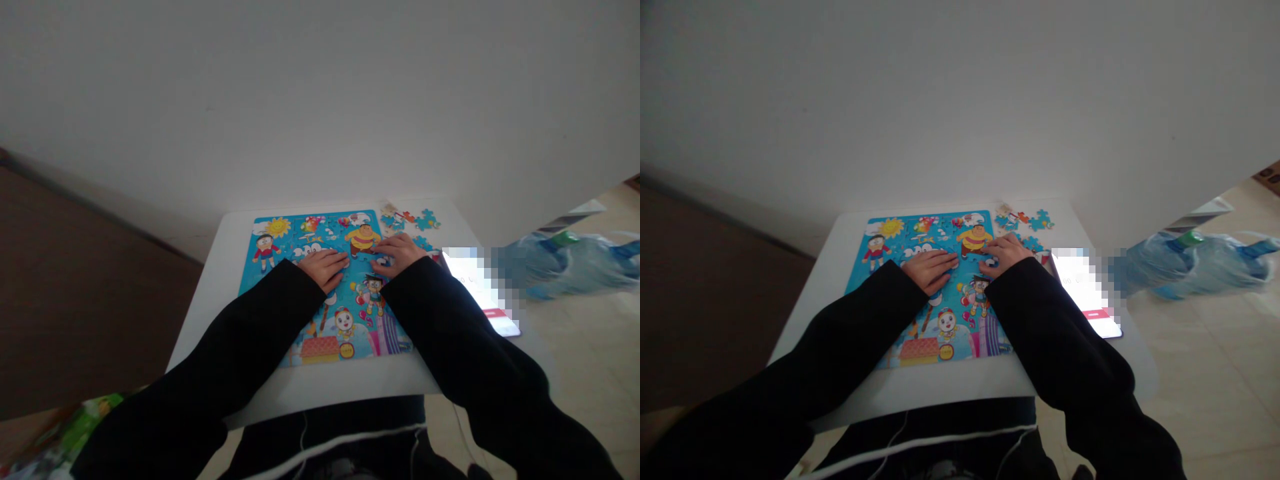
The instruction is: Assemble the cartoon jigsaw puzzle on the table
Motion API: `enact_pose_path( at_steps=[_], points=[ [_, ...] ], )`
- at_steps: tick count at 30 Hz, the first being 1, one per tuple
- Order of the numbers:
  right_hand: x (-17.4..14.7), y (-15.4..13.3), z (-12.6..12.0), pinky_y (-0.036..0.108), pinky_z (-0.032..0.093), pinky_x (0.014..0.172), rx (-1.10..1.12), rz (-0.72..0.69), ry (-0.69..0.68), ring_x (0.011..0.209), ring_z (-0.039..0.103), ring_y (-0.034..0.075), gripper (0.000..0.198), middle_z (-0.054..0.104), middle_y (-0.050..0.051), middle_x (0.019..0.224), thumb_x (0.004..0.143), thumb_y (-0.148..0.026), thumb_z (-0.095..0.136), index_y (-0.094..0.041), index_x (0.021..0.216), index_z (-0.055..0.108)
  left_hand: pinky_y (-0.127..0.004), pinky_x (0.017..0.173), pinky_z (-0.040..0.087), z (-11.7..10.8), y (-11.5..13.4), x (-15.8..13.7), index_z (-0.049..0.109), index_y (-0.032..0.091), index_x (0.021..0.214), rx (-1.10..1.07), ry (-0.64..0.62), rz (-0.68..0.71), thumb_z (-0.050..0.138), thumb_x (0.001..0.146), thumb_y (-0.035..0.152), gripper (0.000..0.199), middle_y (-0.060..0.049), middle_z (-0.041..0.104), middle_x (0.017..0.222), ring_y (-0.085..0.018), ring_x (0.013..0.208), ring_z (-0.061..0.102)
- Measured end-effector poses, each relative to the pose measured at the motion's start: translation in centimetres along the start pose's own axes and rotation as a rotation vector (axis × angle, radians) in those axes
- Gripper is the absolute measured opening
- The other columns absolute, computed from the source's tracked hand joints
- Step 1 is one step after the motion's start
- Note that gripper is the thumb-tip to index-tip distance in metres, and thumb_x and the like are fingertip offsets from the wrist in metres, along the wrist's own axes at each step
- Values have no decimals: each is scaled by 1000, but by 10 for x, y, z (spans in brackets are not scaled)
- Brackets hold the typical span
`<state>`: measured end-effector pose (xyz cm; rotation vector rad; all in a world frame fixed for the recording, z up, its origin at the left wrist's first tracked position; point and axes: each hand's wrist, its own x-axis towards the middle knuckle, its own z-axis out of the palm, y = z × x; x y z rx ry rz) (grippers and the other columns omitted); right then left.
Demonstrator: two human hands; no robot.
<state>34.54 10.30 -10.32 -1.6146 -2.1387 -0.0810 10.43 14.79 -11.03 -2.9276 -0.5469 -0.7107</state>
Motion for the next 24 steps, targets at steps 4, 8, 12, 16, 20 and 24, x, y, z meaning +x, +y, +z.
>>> enact_pose_path(
  at_steps=[4, 8, 12, 16, 20, 24],
  points=[
    [0, 1, 3, 36, 46, 76, -10, -5, -5, 87, 54, 22, 29, 67, 5, 90, 71, -40, 57, -25, 92, 69, -37, 82, 50, 0, -1, 0, 59, 14, 110, 1, -12, 6, 35, 86, 30, 37, -7, 61, 111, -22, 100, 56],
    [0, 6, 10, 37, 46, 78, 18, -22, 8, 85, 55, 22, 30, 67, 5, 88, 71, -43, 56, -24, 91, 70, -37, 81, 50, 0, -1, 0, 57, 14, 112, -5, -32, -3, 35, 86, 30, 38, -8, 61, 111, -23, 101, 56],
    [1, 7, 11, 41, 46, 78, 39, -12, -7, 87, 54, 24, 29, 67, 4, 89, 73, -43, 56, -27, 92, 69, -38, 82, 49, 0, 0, 0, 58, 14, 112, -10, -42, -14, 35, 86, 30, 37, -8, 61, 111, -23, 101, 56],
    [1, 7, 9, 42, 46, 80, 57, -31, -40, 89, 54, 24, 29, 67, 4, 93, 74, -42, 55, -27, 95, 68, -38, 83, 48, 1, -1, -1, 57, 15, 113, -32, -46, -15, 36, 86, 29, 37, -8, 61, 112, -23, 103, 55],
    [1, 9, 11, 41, 47, 79, 62, -11, -30, 88, 55, 23, 29, 67, 2, 93, 73, -43, 57, -27, 93, 69, -39, 84, 48, 2, -2, -1, 56, 15, 113, -43, -53, -18, 36, 86, 30, 37, -9, 60, 112, -23, 103, 55],
    [0, 12, 16, 39, 47, 77, 64, -22, -8, 88, 55, 22, 28, 68, 1, 92, 71, -44, 58, -27, 90, 70, -38, 84, 48, 2, -1, -1, 57, 15, 113, -20, -53, -19, 35, 86, 30, 38, -8, 60, 112, -23, 102, 55]
  ],
)
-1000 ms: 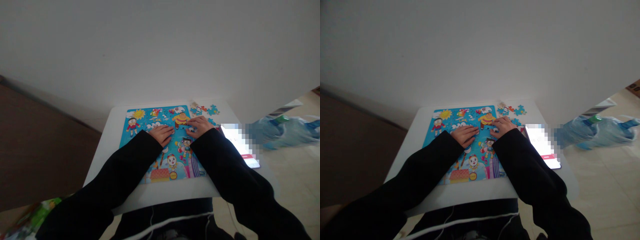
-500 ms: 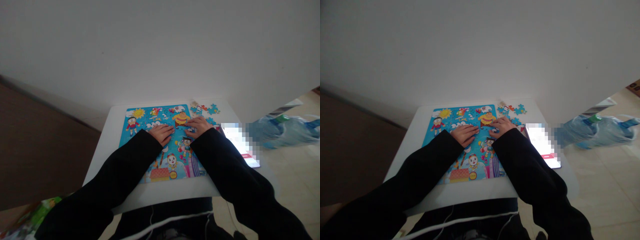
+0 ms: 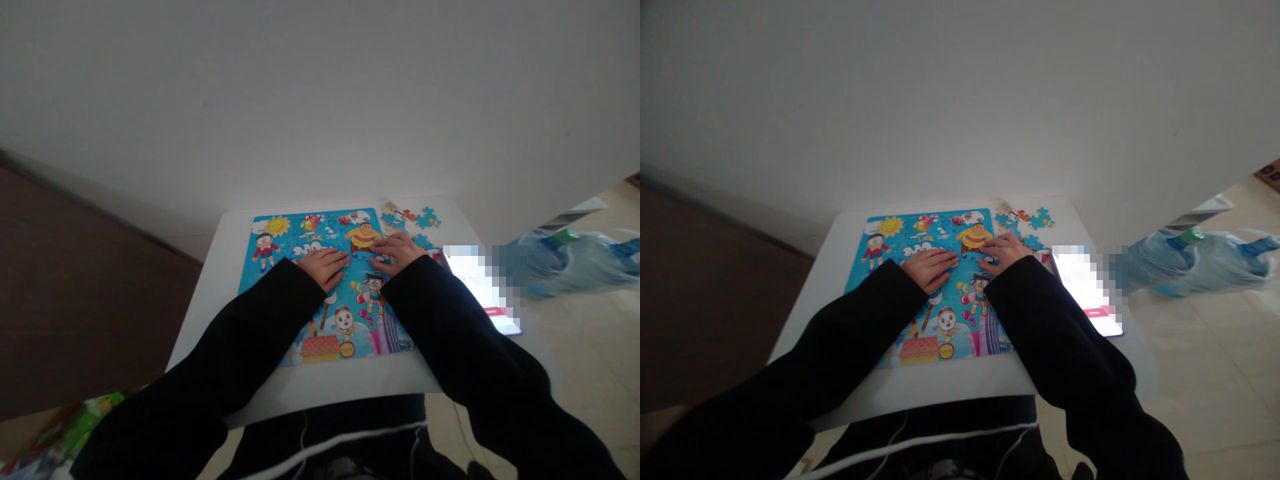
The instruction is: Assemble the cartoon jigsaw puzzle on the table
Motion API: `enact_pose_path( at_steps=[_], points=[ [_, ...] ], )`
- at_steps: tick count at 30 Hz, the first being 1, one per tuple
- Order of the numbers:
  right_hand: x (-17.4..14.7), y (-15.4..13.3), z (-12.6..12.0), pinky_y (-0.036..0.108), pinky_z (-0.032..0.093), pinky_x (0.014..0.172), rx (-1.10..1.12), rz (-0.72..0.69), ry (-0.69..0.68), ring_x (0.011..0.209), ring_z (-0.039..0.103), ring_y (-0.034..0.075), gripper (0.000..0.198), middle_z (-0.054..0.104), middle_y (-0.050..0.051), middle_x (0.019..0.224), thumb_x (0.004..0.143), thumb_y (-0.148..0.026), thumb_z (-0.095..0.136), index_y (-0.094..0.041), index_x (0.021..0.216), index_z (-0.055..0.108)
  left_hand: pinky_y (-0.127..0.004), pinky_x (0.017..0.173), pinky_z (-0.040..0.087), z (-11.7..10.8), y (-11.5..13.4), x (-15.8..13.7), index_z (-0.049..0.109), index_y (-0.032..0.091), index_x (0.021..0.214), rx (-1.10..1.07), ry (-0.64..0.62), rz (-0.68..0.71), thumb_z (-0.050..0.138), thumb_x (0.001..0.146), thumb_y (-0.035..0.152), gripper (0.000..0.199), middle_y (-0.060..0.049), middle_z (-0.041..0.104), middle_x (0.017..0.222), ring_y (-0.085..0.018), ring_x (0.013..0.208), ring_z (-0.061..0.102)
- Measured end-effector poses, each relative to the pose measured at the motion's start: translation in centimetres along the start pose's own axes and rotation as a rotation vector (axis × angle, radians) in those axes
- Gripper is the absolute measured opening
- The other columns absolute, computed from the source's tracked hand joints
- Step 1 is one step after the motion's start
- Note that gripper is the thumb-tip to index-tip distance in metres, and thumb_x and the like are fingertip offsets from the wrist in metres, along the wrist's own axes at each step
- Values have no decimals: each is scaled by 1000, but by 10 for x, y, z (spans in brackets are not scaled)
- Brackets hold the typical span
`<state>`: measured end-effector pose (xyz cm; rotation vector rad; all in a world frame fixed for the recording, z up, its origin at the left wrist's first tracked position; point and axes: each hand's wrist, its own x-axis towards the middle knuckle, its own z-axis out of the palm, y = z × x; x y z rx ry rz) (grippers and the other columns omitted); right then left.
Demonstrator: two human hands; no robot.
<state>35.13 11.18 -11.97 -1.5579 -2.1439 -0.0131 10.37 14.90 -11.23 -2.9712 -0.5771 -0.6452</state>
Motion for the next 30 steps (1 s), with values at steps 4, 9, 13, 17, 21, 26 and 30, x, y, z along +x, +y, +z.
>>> enact_pose_path(
  at_steps=[4, 9, 13, 17, 21, 26, 30],
  points=[
    [0, 2, 1, 38, 47, 76, 7, 3, -17, 89, 55, 22, 28, 68, 1, 93, 72, -46, 56, -28, 88, 70, -38, 83, 49, -2, 1, 1, 58, 14, 112, -4, 1, 2, 34, 86, 30, 38, -7, 60, 112, -23, 101, 56],
    [0, 2, 0, 38, 47, 77, 21, -5, -31, 89, 55, 22, 30, 67, 2, 94, 75, -47, 53, -28, 92, 69, -38, 85, 48, -3, 1, 1, 57, 15, 113, -12, -14, -5, 35, 86, 30, 38, -8, 60, 113, -22, 103, 55],
    [2, 0, -3, 41, 46, 80, 31, -9, -36, 90, 55, 22, 29, 67, 3, 94, 74, -44, 55, -28, 95, 68, -38, 85, 48, -3, 1, 1, 57, 15, 113, -15, -24, -4, 35, 86, 30, 38, -8, 60, 113, -23, 103, 55],
    [3, -4, -11, 42, 43, 86, 8, -18, -9, 92, 55, 23, 35, 65, 4, 101, 73, -45, 57, -25, 100, 66, -37, 85, 48, -2, 1, 1, 57, 16, 113, -6, -18, -15, 36, 86, 31, 38, -8, 60, 113, -22, 103, 55],
    [1, -9, -19, 38, 44, 85, -9, 37, 34, 91, 56, 22, 36, 66, 5, 97, 72, -48, 57, -24, 96, 67, -38, 84, 48, 0, 0, 0, 57, 15, 112, -2, 13, 7, 36, 86, 30, 38, -8, 60, 113, -23, 102, 55],
    [-1, -9, -21, 38, 46, 78, -31, 73, 3, 91, 55, 23, 36, 67, 5, 92, 68, -49, 61, -25, 93, 68, -39, 86, 47, 2, -1, -1, 56, 15, 114, -25, 5, 0, 35, 86, 31, 38, -9, 60, 113, -22, 103, 54],
    [1, -11, -20, 37, 47, 77, -27, 23, -43, 84, 57, 21, 30, 68, 3, 84, 66, -48, 62, -27, 86, 70, -39, 87, 47, 0, 0, 0, 56, 15, 114, -30, -5, -7, 35, 86, 31, 38, -9, 60, 113, -22, 104, 54]
  ],
)
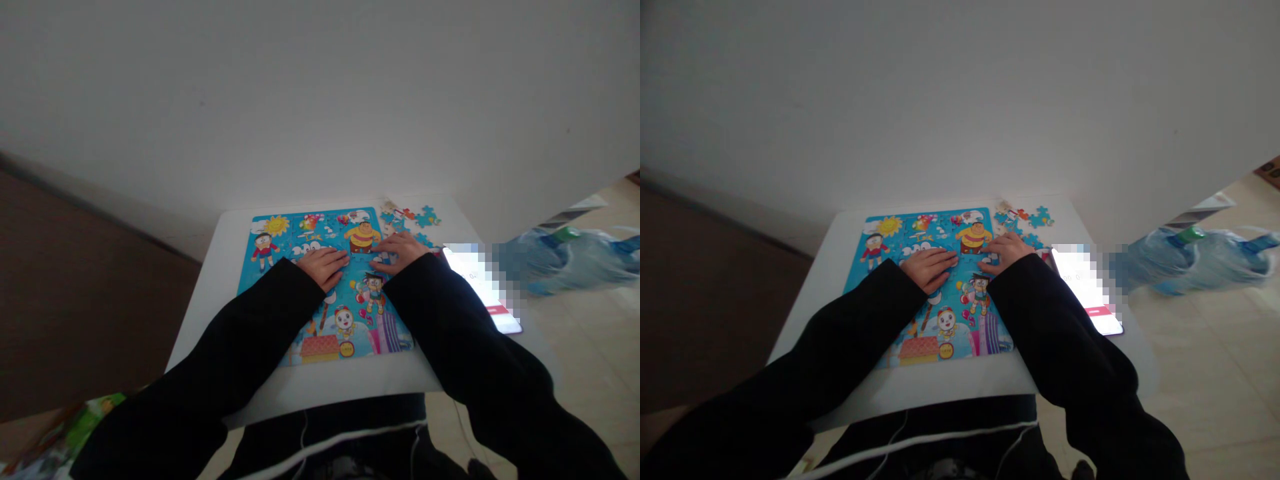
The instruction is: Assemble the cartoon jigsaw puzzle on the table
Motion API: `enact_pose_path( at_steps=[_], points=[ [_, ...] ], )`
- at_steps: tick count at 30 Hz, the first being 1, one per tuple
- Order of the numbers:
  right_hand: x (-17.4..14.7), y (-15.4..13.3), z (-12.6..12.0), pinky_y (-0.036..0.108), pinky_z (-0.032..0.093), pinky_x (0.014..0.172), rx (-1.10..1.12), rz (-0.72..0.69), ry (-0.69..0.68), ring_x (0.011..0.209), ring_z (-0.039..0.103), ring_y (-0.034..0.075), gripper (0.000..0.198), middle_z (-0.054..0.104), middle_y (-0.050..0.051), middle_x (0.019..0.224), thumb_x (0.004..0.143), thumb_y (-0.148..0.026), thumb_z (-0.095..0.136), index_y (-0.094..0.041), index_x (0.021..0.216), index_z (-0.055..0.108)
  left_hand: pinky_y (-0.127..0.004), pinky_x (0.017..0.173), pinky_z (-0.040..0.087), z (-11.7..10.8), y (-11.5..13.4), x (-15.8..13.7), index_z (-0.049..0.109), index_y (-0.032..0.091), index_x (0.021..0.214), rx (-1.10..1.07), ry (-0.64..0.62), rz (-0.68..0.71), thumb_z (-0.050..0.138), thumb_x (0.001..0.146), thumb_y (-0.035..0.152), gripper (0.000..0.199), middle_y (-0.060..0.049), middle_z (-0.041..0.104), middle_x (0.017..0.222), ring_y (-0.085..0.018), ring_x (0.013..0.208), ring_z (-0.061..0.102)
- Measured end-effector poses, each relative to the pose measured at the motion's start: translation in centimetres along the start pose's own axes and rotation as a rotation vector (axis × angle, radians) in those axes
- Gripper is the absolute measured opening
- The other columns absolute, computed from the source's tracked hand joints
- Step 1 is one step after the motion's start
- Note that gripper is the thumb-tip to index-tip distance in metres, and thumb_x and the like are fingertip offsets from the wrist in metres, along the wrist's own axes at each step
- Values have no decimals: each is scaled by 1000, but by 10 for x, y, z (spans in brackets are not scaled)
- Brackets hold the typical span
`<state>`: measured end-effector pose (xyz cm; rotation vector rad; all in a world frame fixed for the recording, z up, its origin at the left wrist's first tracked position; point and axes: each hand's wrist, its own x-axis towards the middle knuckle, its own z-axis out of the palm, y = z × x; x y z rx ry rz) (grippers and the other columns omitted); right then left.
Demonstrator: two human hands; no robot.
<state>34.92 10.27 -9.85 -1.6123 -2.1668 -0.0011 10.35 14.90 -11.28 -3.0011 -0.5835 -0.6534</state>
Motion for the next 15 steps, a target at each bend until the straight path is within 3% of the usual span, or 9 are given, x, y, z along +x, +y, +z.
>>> enact_pose_path(
  at_steps=[15],
  points=[
    [5, -14, 8, 38, 43, 82, 81, -28, 22, 82, 60, 19, 27, 68, 5, 88, 73, -43, 58, -23, 87, 70, -37, 84, 47, -4, 2, 2, 55, 16, 115, 39, -21, 8, 35, 86, 30, 38, -7, 60, 113, -23, 103, 54]
  ],
)
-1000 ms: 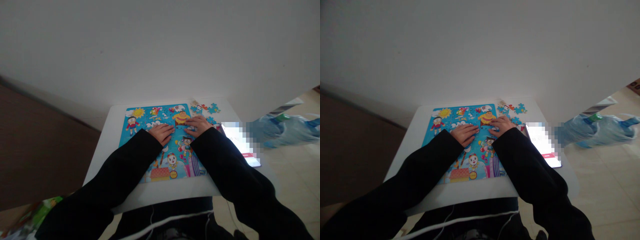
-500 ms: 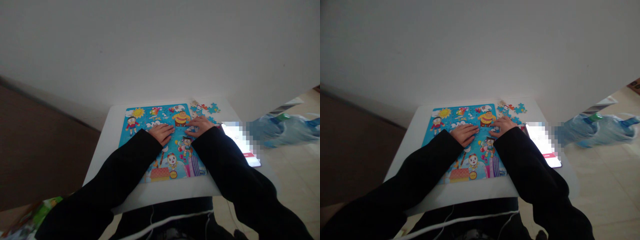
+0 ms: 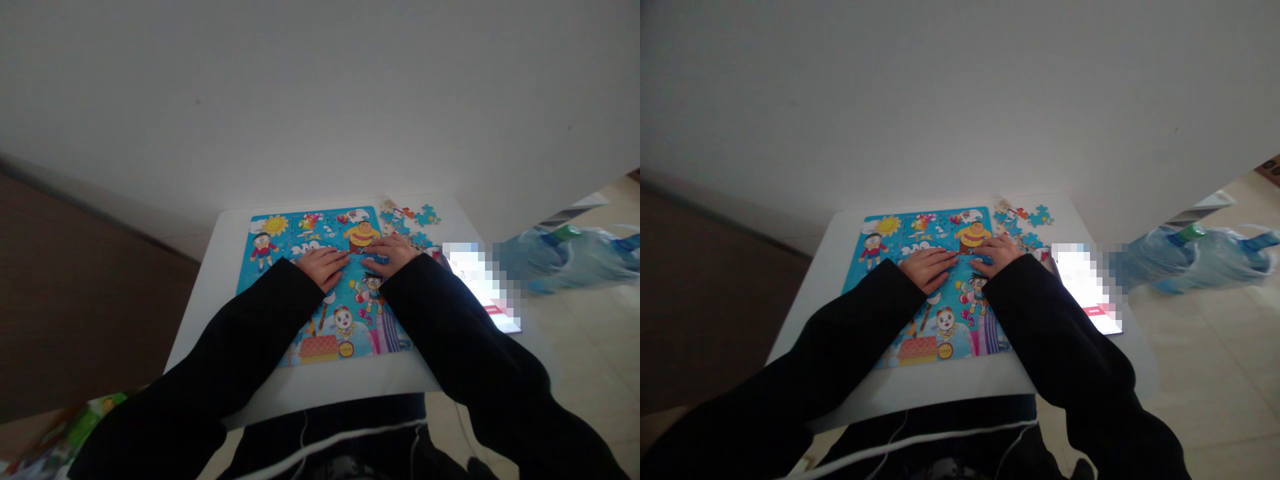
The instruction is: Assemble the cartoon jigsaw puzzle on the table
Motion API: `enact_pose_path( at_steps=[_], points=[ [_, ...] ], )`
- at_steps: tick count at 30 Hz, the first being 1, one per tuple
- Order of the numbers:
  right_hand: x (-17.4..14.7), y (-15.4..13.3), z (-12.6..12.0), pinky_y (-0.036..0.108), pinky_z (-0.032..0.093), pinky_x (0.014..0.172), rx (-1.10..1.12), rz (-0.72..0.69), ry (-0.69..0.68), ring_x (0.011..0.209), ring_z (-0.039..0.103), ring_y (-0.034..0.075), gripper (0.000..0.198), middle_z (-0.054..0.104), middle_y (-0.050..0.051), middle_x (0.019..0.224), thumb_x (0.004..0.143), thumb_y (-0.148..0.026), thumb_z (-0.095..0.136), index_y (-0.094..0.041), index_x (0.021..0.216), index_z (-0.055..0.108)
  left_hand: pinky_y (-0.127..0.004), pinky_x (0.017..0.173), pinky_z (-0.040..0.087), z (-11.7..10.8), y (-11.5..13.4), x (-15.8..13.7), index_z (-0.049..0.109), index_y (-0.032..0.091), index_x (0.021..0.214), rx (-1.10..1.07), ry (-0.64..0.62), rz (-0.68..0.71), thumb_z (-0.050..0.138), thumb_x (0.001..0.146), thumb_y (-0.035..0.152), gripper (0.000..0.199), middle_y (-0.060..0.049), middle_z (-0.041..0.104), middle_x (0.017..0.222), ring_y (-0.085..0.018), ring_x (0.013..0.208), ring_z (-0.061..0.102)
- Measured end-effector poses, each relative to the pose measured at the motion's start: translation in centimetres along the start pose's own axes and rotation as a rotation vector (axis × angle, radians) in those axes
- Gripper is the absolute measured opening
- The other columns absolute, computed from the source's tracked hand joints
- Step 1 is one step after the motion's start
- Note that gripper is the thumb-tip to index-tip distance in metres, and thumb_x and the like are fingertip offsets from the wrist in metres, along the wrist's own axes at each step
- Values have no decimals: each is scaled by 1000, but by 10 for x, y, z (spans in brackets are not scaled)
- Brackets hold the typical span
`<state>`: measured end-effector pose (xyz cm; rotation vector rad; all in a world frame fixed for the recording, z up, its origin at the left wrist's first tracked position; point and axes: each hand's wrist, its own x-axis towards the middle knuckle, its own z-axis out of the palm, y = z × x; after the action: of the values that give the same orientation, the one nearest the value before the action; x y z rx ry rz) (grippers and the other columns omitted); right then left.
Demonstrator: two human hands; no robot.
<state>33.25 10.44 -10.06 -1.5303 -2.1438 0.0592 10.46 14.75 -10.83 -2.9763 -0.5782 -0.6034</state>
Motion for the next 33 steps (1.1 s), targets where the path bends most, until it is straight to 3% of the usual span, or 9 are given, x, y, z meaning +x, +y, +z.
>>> enact_pose_path(
  at_steps=[6, 23, 30, 33],
  points=[
    [0, 5, 4, 39, 42, 83, -19, 26, 10, 82, 60, 20, 31, 67, 7, 90, 73, -45, 57, -22, 91, 69, -37, 82, 46, 1, 1, 0, 55, 16, 115, 16, 18, -13, 34, 87, 32, 38, -7, 59, 115, -23, 104, 54],
    [-2, 4, -7, 38, 42, 85, -28, 92, -24, 89, 58, 21, 33, 66, 6, 94, 72, -46, 58, -22, 92, 68, -42, 86, 38, -5, 9, 4, 47, 17, 124, 53, -145, -78, 30, 90, 41, 45, -6, 50, 126, -27, 112, 46],
    [-2, 4, -10, 35, 43, 84, -18, 102, -13, 86, 58, 19, 24, 66, 4, 90, 75, -23, 49, -21, 90, 69, -42, 87, 36, -7, 10, 6, 44, 18, 126, 52, -195, -99, 28, 89, 45, 49, -6, 49, 127, -27, 114, 45],
    [-1, 7, -7, 36, 44, 82, -26, 109, -8, 85, 58, 19, 24, 66, 4, 89, 75, -20, 49, -22, 88, 69, -42, 88, 35, -8, 10, 6, 44, 18, 127, 49, -213, -103, 29, 89, 46, 49, -7, 48, 128, -27, 115, 44]
  ],
)
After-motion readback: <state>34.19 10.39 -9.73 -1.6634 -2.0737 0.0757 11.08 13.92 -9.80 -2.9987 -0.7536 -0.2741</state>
